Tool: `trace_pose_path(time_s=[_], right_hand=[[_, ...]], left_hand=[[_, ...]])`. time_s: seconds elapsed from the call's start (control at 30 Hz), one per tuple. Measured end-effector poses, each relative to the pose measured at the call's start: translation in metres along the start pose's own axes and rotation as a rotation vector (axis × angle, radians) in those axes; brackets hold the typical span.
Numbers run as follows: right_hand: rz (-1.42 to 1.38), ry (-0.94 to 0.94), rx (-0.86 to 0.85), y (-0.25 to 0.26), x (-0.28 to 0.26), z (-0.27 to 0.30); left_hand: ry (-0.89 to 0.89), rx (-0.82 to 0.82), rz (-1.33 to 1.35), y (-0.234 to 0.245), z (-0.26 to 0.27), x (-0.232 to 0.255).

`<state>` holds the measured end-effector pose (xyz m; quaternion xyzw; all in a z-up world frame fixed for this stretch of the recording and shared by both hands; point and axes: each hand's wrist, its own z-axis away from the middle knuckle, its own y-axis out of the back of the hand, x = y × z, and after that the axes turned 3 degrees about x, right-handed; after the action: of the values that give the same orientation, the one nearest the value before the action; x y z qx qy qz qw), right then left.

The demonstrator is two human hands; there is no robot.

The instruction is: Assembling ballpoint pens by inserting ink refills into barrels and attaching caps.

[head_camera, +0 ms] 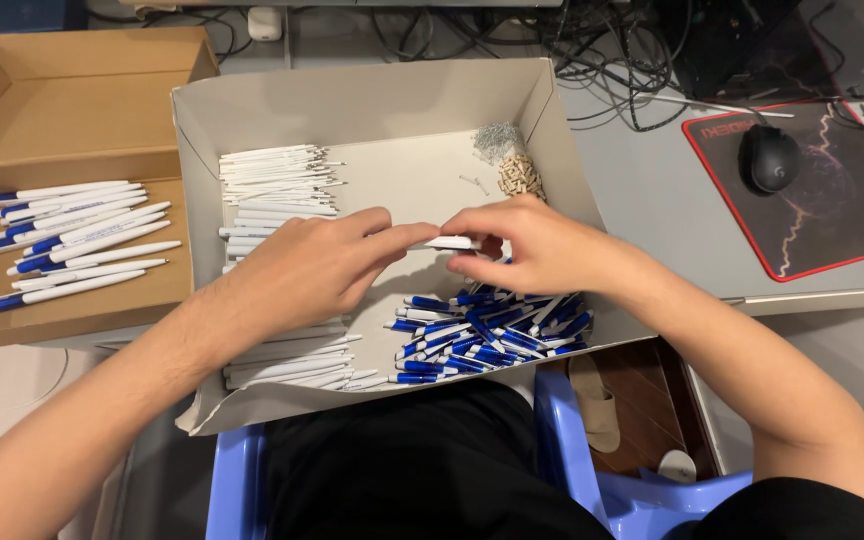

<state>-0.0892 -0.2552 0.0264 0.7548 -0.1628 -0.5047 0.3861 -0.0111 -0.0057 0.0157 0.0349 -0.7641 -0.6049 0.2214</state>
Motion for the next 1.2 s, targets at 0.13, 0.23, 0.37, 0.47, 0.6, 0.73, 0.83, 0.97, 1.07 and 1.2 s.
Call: trace_pose_path(time_s=[0.13, 0.23, 0.37, 0.47, 0.6, 0.73, 0.83, 0.97, 1.07, 1.2], right_hand=[[0.002, -0.009, -0.048, 0.002, 0.0, 0.001], [0.003, -0.036, -0.082, -0.001, 0.007, 0.003], [0.003, -0.086, -0.119, -0.002, 0.013, 0.002], [0.0, -0.107, -0.135, -0.003, 0.017, 0.0], [0.007, -0.118, -0.124, -0.006, 0.021, 0.002], [-0.02, -0.099, -0.051, 0.0, 0.006, 0.001], [-0.028, -0.09, 0.039, 0.003, 0.007, 0.002], [-0.005, -0.041, 0.169, -0.002, 0.018, 0.006], [-0.03, 0.005, 0.188, -0.01, 0.026, 0.003], [-0.038, 0.01, 0.167, 0.001, 0.019, 0.0]], left_hand=[[0.005, 0.016, 0.016, -0.003, -0.002, -0.003], [0.015, 0.004, 0.039, -0.004, 0.001, -0.003], [-0.006, 0.002, 0.043, -0.001, 0.002, 0.001], [-0.021, 0.002, 0.021, -0.001, 0.002, 0.001], [-0.008, 0.016, 0.03, -0.003, 0.002, -0.002], [0.003, 0.047, 0.054, 0.002, -0.001, -0.003], [0.016, 0.064, 0.088, 0.004, -0.003, -0.008], [0.02, 0.077, 0.143, 0.005, -0.006, -0.011], [0.006, 0.104, 0.18, -0.001, -0.005, -0.014], [-0.02, 0.151, 0.138, 0.008, -0.002, -0.012]])
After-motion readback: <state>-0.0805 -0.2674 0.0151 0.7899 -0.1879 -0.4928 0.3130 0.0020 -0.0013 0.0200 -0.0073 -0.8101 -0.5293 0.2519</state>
